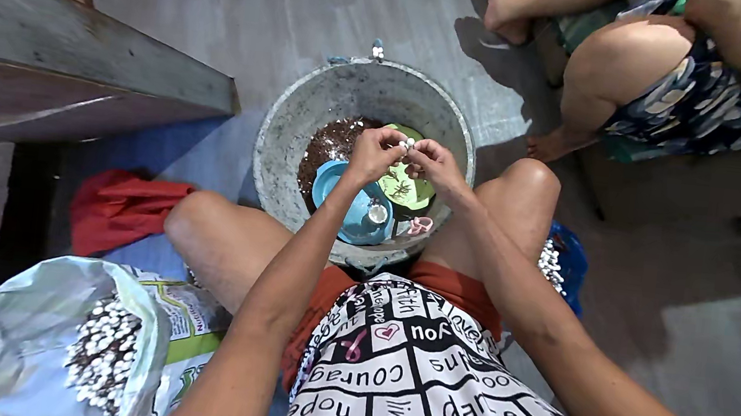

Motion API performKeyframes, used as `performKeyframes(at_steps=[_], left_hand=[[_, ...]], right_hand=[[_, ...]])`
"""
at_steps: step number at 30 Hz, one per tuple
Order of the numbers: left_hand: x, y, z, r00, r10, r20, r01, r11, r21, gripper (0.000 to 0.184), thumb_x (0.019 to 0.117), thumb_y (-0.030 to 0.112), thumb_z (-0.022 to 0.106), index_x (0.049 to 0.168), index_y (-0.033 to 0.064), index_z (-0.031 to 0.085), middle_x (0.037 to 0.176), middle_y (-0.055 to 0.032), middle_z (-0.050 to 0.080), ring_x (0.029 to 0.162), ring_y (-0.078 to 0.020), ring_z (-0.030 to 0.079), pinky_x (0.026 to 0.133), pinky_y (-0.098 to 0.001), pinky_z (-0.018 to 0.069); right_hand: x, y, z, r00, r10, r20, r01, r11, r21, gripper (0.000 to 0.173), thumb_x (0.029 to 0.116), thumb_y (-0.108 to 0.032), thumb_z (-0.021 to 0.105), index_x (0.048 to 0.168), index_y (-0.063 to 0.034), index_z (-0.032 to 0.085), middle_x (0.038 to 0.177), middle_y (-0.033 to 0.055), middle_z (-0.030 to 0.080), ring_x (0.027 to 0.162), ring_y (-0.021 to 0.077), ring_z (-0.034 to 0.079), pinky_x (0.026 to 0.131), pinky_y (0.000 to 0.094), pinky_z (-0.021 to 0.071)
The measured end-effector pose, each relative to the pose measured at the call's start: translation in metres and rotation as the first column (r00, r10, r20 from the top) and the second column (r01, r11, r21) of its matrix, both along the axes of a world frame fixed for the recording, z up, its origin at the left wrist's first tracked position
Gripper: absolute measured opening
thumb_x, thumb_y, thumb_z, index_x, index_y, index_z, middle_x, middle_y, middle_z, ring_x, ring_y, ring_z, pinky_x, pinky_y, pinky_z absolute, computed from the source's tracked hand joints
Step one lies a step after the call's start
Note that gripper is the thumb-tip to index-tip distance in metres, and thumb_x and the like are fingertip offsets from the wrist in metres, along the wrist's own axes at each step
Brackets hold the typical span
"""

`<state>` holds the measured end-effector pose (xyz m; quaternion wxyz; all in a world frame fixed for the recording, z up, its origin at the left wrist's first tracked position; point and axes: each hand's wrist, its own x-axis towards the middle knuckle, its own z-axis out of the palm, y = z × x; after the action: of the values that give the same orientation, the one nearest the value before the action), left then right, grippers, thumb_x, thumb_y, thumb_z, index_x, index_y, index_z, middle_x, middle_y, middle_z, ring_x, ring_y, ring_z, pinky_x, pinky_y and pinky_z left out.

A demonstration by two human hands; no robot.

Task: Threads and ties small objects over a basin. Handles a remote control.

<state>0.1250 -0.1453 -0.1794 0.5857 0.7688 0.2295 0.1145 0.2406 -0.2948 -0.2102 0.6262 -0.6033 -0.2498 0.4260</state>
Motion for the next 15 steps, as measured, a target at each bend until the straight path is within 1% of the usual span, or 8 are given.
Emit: performKeyframes(at_steps=[2,3,6,8,10,11,13,15], left_hand=[[0.000,0.000,0.000,1.000,-0.008,0.014,0.008,1.000,-0.017,0.016,0.0974,0.009,0.069,0.112,0.0023,0.073,0.098,-0.0086,0.075,0.078,-0.0169,0.074,0.075,-0.0367,0.0650],[0.000,0.001,-0.002,1.000,-0.008,0.030,0.009,0.999,-0.033,0.016,0.0984,0.008,0.068,0.113,0.0017,0.072,0.097,-0.0092,0.075,0.077,-0.0172,0.074,0.075,-0.0367,0.0653],[-0.001,0.003,-0.001,0.998,-0.025,0.052,0.029,0.997,-0.075,0.018,0.1019,0.008,0.063,0.115,-0.0003,0.072,0.099,-0.0108,0.075,0.078,-0.0172,0.074,0.076,-0.0364,0.0649],[-0.001,0.003,0.000,0.998,-0.027,0.057,0.033,0.994,-0.103,0.019,0.1021,0.006,0.061,0.117,-0.0020,0.070,0.103,-0.0126,0.074,0.080,-0.0186,0.074,0.078,-0.0372,0.0648],[0.000,0.003,0.000,0.997,-0.027,0.073,0.036,0.992,-0.124,0.019,0.0997,0.004,0.064,0.117,-0.0033,0.069,0.103,-0.0138,0.073,0.082,-0.0205,0.074,0.080,-0.0389,0.0650],[0.000,0.002,0.001,0.997,-0.024,0.078,0.034,0.991,-0.127,0.019,0.0966,0.002,0.067,0.115,-0.0034,0.070,0.102,-0.0138,0.073,0.082,-0.0211,0.074,0.080,-0.0396,0.0647],[0.000,-0.003,0.002,0.998,-0.012,0.064,0.018,0.995,-0.094,0.021,0.0906,0.000,0.073,0.111,-0.0021,0.071,0.099,-0.0128,0.073,0.081,-0.0214,0.072,0.078,-0.0404,0.0639],[-0.003,-0.008,0.005,0.999,0.009,0.036,-0.007,0.999,-0.035,0.022,0.0889,0.001,0.075,0.111,-0.0007,0.070,0.098,-0.0134,0.072,0.079,-0.0222,0.071,0.075,-0.0416,0.0633]], right_hand=[[0.002,0.000,0.001,1.000,0.014,-0.019,-0.014,1.000,-0.005,0.027,0.1053,-0.018,0.058,0.126,-0.0018,0.061,0.105,0.0137,0.071,0.084,0.0214,0.070,0.073,0.0360,0.0599],[0.002,0.000,0.002,0.999,0.021,-0.024,-0.021,1.000,-0.010,0.027,0.1049,-0.019,0.059,0.126,-0.0024,0.062,0.106,0.0135,0.071,0.085,0.0215,0.070,0.073,0.0362,0.0599],[0.002,0.000,0.003,1.000,0.018,-0.017,-0.018,1.000,-0.002,0.025,0.1030,-0.021,0.063,0.119,-0.0020,0.064,0.104,0.0130,0.071,0.086,0.0218,0.070,0.074,0.0374,0.0605],[0.002,0.000,0.004,1.000,-0.004,-0.022,0.004,1.000,0.000,0.024,0.1029,-0.020,0.063,0.118,-0.0016,0.063,0.104,0.0134,0.071,0.087,0.0226,0.071,0.075,0.0392,0.0607],[0.001,0.002,0.003,0.998,-0.051,-0.030,0.051,0.999,-0.011,0.023,0.1039,-0.020,0.061,0.118,-0.0010,0.062,0.103,0.0137,0.071,0.085,0.0223,0.071,0.074,0.0386,0.0608],[0.000,0.002,0.003,0.997,-0.072,-0.025,0.071,0.997,-0.024,0.023,0.1043,-0.020,0.061,0.118,-0.0011,0.062,0.102,0.0137,0.071,0.084,0.0222,0.071,0.073,0.0384,0.0609],[-0.002,0.000,0.003,0.996,-0.088,0.013,0.089,0.995,-0.048,0.024,0.1037,-0.022,0.062,0.118,-0.0029,0.062,0.102,0.0132,0.071,0.083,0.0223,0.071,0.072,0.0384,0.0609],[-0.004,-0.001,0.002,0.995,-0.074,0.063,0.079,0.994,-0.073,0.027,0.1024,-0.026,0.065,0.120,-0.0047,0.062,0.103,0.0124,0.071,0.083,0.0224,0.070,0.072,0.0394,0.0607]])
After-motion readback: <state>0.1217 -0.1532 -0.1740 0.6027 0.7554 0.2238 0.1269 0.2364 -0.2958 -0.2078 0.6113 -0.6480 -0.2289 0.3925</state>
